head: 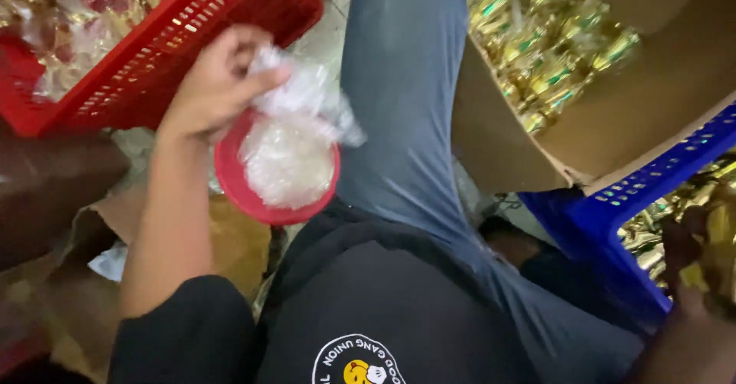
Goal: The person is wrapping individual gold-colored trophies in clear plastic bags and then neatly packing them into a cardboard box.
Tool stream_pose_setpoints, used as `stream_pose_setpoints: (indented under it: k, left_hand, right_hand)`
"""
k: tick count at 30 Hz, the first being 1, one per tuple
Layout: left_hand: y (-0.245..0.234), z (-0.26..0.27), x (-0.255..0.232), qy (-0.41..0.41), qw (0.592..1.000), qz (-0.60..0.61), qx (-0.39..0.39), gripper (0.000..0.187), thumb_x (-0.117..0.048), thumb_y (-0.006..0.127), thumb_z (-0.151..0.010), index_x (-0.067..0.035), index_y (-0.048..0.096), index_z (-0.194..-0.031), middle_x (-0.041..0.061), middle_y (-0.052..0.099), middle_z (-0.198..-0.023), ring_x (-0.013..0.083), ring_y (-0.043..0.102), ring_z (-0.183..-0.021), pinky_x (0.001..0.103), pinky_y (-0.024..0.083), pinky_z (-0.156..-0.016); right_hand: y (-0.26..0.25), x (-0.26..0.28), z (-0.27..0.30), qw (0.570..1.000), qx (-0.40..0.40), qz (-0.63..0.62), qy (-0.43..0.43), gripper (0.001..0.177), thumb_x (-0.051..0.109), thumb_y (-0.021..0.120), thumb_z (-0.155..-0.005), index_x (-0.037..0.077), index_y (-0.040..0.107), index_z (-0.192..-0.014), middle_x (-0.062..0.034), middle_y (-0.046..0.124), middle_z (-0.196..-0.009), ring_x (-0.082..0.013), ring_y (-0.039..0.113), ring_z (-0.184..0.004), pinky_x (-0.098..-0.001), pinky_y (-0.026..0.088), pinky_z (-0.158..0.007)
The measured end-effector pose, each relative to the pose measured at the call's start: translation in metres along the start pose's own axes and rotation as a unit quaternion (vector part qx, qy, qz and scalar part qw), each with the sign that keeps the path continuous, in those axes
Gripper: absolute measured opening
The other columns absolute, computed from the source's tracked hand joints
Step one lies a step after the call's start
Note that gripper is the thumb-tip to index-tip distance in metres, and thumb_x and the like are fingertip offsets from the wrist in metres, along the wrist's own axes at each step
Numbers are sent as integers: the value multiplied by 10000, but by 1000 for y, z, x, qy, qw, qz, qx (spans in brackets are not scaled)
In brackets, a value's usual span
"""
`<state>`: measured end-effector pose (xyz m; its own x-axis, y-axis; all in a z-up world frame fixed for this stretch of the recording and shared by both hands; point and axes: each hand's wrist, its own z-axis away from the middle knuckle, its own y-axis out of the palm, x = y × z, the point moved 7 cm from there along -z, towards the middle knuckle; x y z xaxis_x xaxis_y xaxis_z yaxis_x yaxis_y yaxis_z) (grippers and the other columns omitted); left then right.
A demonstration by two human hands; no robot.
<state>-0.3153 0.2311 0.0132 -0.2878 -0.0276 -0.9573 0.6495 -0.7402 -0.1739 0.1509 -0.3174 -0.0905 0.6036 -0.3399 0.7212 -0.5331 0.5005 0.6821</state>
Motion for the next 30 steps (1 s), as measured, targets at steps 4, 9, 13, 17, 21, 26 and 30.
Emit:
stream_pose_setpoints:
  k: [4, 9, 13, 17, 21, 26, 30]
  left_hand:
    - [78, -56, -105, 179, 979, 5, 102, 475, 20, 692, -1001, -36, 483, -1424, 75, 542, -1392, 169, 542, -1222, 286, 460, -1087]
    - [227, -125, -171, 323, 920, -94, 201, 261, -191, 807, -949, -64, 760, -1172, -18, 612, -780, 64, 411, -609, 224, 359, -542]
    - [339, -145, -175, 336, 879, -44, 334, 206, -236, 781, -902, -74, 759, -1027, 1, 706, -880, 75, 494, -657, 224, 434, -601]
    - [395, -166, -132, 166, 891, 2, 421, 345, -204, 878, -826, -117, 751, -1135, 48, 724, -1003, 151, 685, -913, 298, 623, -803]
    - [394, -204, -88, 148, 919, -94, 354, 457, -66, 880, -766, -162, 760, -1197, 54, 679, -1104, 202, 699, -1020, 360, 606, -867]
    - [387, -205, -114, 234, 921, -130, 281, 313, 5, 799, -863, -93, 733, -1153, 70, 568, -1057, 185, 590, -979, 305, 567, -911]
    - [388, -190, -120, 296, 918, -142, 222, 252, 91, 777, -862, -82, 657, -1002, 74, 512, -1048, 240, 599, -1005, 376, 569, -901]
  right_hand:
    - [77, 6, -27, 942, -67, -323, 65, 824, -97, 1062, -588, 186, 737, -1291, 73, 658, -1226, -29, 449, -856, -178, 403, -772]
    - [245, 39, -33, 850, 14, 525, -34, 188, 74, 543, -823, -18, 695, -885, -111, 712, -1049, -463, 556, -1545, -534, 461, -1215]
    - [237, 29, -60, 881, -57, 469, -23, 625, 136, 554, -683, 35, 646, -1292, -238, 445, -1633, -390, 425, -1514, -545, 326, -1218]
    - [190, 20, -59, 873, -170, 456, -41, 510, 287, 609, -870, 25, 711, -1297, -219, 703, -1246, -294, 630, -1119, -465, 459, -1026]
    - [159, 19, -44, 862, -340, 363, 96, 493, 141, 543, -870, -9, 727, -1302, -142, 739, -959, -201, 610, -742, -259, 468, -669]
    - [154, 19, -44, 827, -347, 442, 25, 399, 306, 709, -858, 168, 774, -1226, -121, 627, -570, -123, 505, -410, -247, 419, -441]
    - [152, 15, -45, 806, -322, 496, -5, 384, 216, 732, -893, 155, 753, -1272, -130, 777, -1157, -172, 703, -866, -344, 538, -806]
